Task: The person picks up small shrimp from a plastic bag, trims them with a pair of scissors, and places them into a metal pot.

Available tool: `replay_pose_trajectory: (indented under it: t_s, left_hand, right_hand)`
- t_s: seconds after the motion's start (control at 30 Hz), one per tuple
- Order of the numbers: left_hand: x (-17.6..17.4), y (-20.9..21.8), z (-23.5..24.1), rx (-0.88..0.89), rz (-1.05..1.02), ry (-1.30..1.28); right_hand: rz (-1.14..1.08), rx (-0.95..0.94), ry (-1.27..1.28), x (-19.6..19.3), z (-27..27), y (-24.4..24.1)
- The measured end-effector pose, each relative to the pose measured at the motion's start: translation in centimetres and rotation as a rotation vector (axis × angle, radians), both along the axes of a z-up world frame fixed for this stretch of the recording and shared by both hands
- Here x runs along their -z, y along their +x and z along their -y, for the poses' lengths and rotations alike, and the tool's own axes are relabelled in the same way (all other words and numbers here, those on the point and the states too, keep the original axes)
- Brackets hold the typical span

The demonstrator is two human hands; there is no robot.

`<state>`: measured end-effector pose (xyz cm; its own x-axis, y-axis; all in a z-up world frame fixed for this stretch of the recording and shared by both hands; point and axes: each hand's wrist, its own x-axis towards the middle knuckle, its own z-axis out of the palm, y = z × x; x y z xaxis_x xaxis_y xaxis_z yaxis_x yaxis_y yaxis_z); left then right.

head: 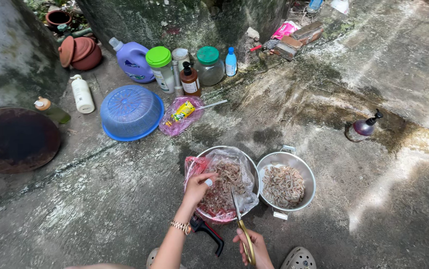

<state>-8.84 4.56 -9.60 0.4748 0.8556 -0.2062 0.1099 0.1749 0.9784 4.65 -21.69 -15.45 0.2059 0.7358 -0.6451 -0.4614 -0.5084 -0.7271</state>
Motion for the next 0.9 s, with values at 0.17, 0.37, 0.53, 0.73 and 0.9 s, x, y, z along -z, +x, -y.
replay_pose_trajectory:
  t_s: [0.17,0.37,0.53,0.73,0.9]
  left_hand:
    - [1.3,-3.5,2.4,-0.223,0.159,-0.221]
    - [-1.3,-5.2,4.7,-0.231,0.1,-0.271]
    - [-0.9,-5.4,5.7,-0.156,0.058,-0.278]
    - [0.6,-5.4,5.8,-0.078,0.06,-0.299]
    - [0.4,-5.9,5.6,-0.043,0.0,-0.306]
  right_hand:
    - [0.014,-0.213,0.058,-0.7,0.3,-1.0]
    - [0.056,-0.304,0.07,-1.9,0.0,-1.8]
    - [0.098,-0.308,0.039,-3.7,-0.9,-2.0]
    - [0.101,-0.306,0.023,-4.2,-1.3,-2.2]
    - [0.11,-0.308,0.013,-3.9,-1.2,-2.0]
